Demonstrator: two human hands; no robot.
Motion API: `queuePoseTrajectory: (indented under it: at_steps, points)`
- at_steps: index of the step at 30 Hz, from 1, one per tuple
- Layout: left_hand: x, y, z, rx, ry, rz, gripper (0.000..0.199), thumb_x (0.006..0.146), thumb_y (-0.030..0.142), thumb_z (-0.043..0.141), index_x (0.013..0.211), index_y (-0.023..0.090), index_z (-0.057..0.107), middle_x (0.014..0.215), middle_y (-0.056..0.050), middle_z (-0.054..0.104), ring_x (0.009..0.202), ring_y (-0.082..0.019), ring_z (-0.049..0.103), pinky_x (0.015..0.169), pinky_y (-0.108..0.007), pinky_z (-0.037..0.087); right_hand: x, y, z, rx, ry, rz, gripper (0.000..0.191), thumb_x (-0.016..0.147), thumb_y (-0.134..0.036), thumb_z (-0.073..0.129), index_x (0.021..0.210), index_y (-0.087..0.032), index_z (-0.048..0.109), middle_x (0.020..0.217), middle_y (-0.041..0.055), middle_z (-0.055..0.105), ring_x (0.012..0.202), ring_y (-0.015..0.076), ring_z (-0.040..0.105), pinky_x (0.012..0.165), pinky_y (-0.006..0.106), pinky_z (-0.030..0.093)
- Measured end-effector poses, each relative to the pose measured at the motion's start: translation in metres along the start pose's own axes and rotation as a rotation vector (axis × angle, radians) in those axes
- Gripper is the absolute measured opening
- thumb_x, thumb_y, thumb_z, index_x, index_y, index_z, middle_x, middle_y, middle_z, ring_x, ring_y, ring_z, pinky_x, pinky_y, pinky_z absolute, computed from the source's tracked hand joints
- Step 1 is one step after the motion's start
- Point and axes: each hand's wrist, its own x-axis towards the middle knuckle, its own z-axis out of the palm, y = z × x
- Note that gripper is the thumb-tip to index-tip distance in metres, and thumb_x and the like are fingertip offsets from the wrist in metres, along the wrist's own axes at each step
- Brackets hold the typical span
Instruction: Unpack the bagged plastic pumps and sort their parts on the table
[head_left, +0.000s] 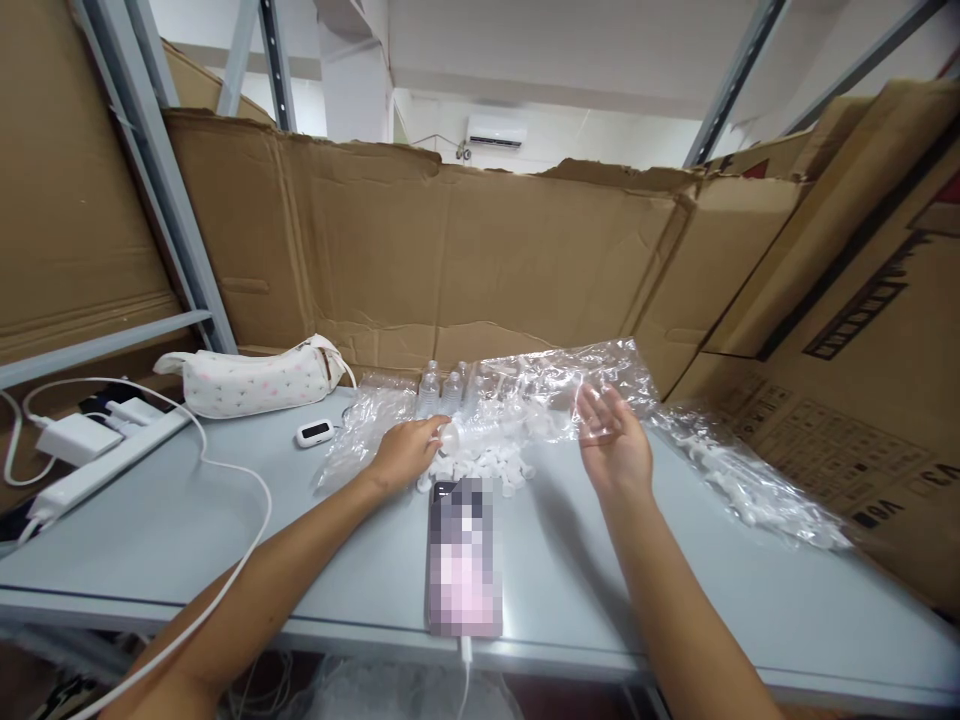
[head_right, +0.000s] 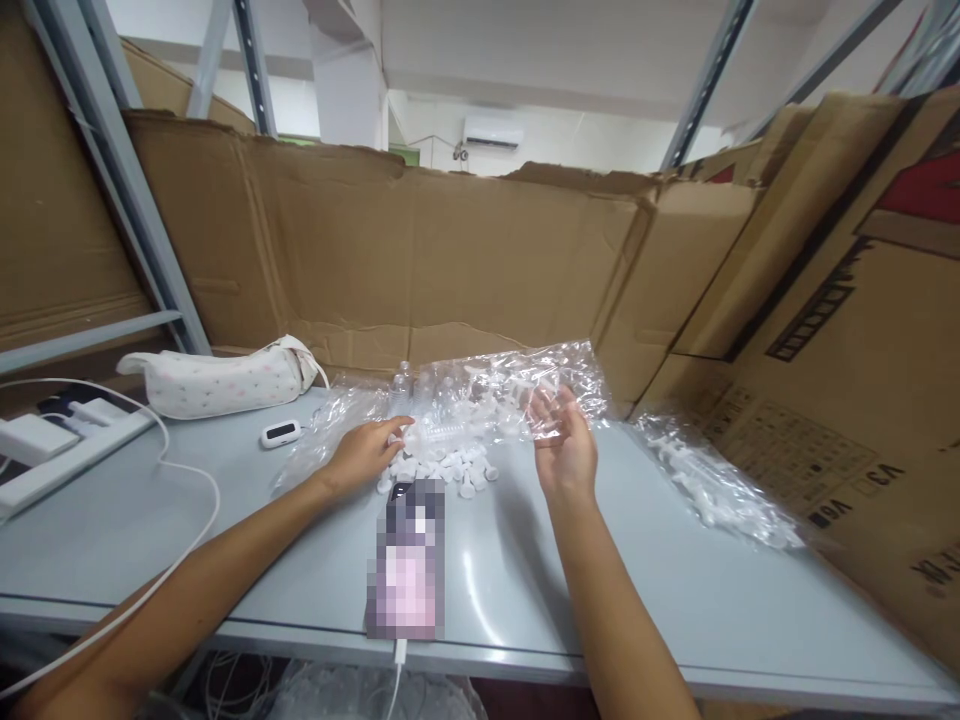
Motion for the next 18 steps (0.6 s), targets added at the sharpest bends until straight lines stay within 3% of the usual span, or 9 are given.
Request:
queuePoseTrajectory:
  at_steps: [6, 12, 15, 18]
  points:
    - [0.000, -0.006, 0.005, -0.100, 0.050, 0.005, 0.044, 0.085, 0.022, 0.049, 0.129, 0.025, 0.049, 0.118, -0.006, 0.061, 0.086, -0.021, 0.063, 0.079, -0.033, 0.048, -0.002, 0.008, 0.000, 0.013, -0.025, 0.147, 0.016, 0.089, -0.017, 0.046, 0.091, -0.017, 0.061, 0.091, 0.0065, 0.072, 0.087, 0.0143, 0.069, 0.077, 0.024, 0.057]
    - [-0.007, -0.004, -0.004, -0.153, 0.151, 0.034, 0.033, 0.085, 0.026, 0.049, 0.118, 0.023, 0.056, 0.110, -0.004, 0.063, 0.084, -0.020, 0.061, 0.084, -0.036, 0.045, -0.005, 0.020, -0.001, -0.078, -0.124, 0.353, 0.019, 0.087, -0.015, 0.045, 0.086, -0.017, 0.064, 0.086, 0.0073, 0.073, 0.083, 0.0157, 0.070, 0.073, 0.024, 0.058]
    - [-0.015, 0.001, -0.011, -0.393, 0.158, 0.066, 0.034, 0.090, 0.035, 0.045, 0.121, 0.024, 0.052, 0.110, -0.005, 0.063, 0.090, -0.020, 0.059, 0.085, -0.034, 0.044, -0.009, 0.024, 0.000, -0.127, -0.190, 0.412, 0.019, 0.086, -0.015, 0.047, 0.090, -0.016, 0.065, 0.085, 0.0070, 0.073, 0.081, 0.0175, 0.070, 0.071, 0.026, 0.059]
    - [-0.022, 0.007, -0.017, -0.754, 0.080, 0.152, 0.046, 0.096, 0.045, 0.028, 0.134, 0.022, 0.039, 0.113, -0.009, 0.061, 0.087, -0.018, 0.061, 0.081, -0.033, 0.045, -0.012, 0.026, 0.001, -0.156, -0.222, 0.418, 0.017, 0.086, -0.016, 0.049, 0.092, -0.017, 0.065, 0.084, 0.0054, 0.072, 0.076, 0.0167, 0.070, 0.070, 0.027, 0.059]
